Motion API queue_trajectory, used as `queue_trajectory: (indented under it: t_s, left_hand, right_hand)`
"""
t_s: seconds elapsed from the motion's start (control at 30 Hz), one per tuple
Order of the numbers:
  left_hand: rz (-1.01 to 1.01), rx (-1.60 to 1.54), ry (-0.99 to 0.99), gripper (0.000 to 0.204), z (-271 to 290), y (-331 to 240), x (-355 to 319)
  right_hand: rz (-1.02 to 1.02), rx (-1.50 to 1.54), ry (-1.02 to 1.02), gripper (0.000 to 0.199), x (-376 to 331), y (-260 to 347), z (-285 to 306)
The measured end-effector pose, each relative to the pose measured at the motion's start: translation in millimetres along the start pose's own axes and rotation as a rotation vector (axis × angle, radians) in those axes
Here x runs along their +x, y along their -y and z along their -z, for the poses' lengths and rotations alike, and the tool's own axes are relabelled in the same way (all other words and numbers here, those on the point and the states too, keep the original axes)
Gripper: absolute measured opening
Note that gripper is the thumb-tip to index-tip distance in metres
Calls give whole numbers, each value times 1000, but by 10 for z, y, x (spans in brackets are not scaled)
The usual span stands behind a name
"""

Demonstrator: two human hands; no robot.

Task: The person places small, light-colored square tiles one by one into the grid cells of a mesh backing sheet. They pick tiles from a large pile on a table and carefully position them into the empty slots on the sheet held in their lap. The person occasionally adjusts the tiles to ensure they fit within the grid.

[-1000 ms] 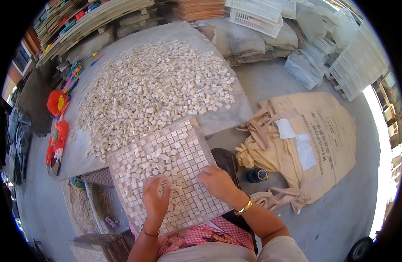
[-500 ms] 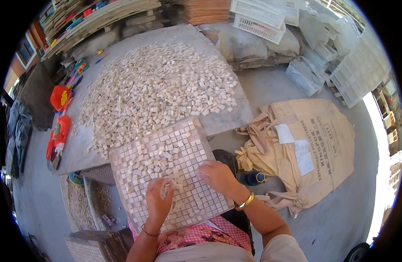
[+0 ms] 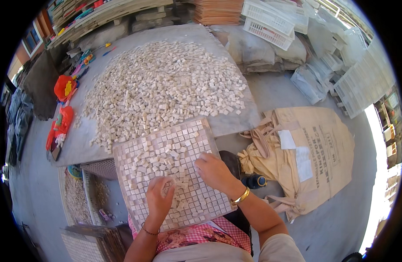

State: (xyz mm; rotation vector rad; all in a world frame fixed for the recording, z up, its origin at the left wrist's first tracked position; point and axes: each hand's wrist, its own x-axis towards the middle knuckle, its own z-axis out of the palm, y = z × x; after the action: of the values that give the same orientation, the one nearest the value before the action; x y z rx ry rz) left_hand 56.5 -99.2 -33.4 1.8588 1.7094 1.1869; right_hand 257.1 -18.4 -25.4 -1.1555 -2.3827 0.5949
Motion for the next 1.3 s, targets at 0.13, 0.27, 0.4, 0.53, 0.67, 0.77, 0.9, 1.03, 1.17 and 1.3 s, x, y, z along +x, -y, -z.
queue_trajectory:
  t_s: [0.13, 0.27, 0.4, 0.53, 0.67, 0.77, 0.9, 1.03, 1.17, 1.3]
  left_hand:
    - [9, -3, -3, 21, 2, 9, 5]
    - [16, -14, -13, 20, 7, 6, 8]
    - [26, -15, -6, 19, -4, 27, 3]
    - [42, -27, 23, 21, -10, 19, -7]
    - [23, -33, 15, 21, -13, 30, -10]
    - [19, -15, -8, 20, -30, 32, -6]
    - [27, -13, 10, 21, -58, 29, -22]
    - [24, -14, 3, 21, -61, 17, -20]
    - [-55, -2, -14, 21, -79, 4, -12]
    - [-11, -33, 54, 20, -109, 0, -30]
  right_hand:
    - [22, -31, 113, 15, 34, -35, 34]
    - [73, 9, -15, 20, 10, -15, 37]
    - [115, 39, -81, 15, -23, -80, 15]
    - [147, -22, -46, 11, -48, -119, -23]
    - [120, -138, -71, 11, -96, -88, -53]
    - [153, -181, -138, 11, -131, -97, -114]
    - [187, -128, -153, 11, -146, -148, -117]
    - [199, -155, -91, 11, -99, -149, -66]
    - [167, -129, -47, 10, -78, -156, -63]
    - [183, -110, -54, 11, -36, -137, -31]
